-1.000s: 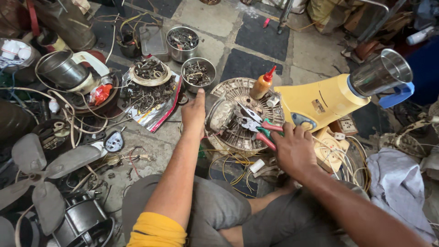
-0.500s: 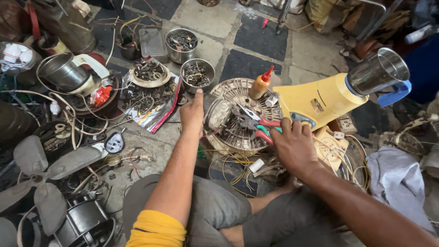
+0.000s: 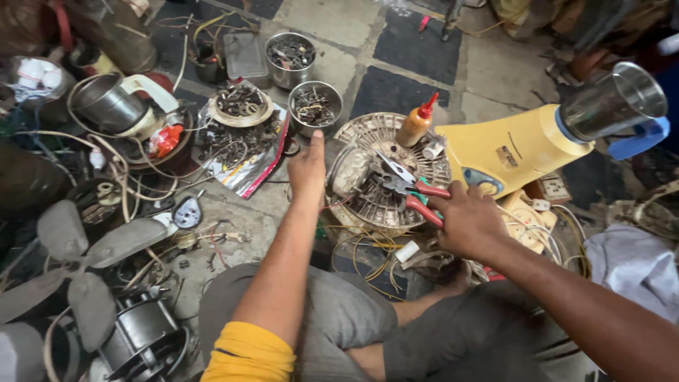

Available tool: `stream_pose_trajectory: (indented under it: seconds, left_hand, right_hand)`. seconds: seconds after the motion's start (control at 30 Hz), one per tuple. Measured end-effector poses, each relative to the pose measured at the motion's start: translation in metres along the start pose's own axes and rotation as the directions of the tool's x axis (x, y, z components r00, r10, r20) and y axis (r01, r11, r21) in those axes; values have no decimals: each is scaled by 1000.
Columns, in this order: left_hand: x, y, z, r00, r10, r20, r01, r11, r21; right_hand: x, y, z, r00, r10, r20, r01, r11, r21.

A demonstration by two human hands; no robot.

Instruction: The person repairs a fan motor while sitting on the floor. They use pliers to strip insulation from wires, manipulate the motor housing, and work with various internal electrical components.

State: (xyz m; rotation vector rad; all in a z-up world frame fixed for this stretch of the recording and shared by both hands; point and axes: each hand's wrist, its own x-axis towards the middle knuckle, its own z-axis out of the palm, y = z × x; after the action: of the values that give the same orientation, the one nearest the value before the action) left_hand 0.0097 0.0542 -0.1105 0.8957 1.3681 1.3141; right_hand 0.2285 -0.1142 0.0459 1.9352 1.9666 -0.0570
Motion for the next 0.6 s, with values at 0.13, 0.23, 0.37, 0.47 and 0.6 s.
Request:
stream_pose_trajectory:
  seconds: [0.13,0.23,0.37,0.47,0.6]
  left_hand:
    - [-5,4,3,998,-62,1,61,983,-173]
    - [-8,10,2,999,-37,-18,36,999,-33]
    - [-10,7,4,999,2,-40,-2,1000,5]
    - [-11,7,6,1000,8,-30,-9,999,-44]
    - [-9,7,6,999,18,-51,-18,1000,8]
  right_hand:
    - [-6,3,6,998,22,-61,-21,1000,14]
    - [-24,8,6,996,32,-87,-26,997,71]
    - [-57,10,13,966,42,-257,-32,999,41]
    - [-65,1,13,891,-124,-436,121,992,-35]
    - [-55,-24,8,908,-98,-407,116,993,20]
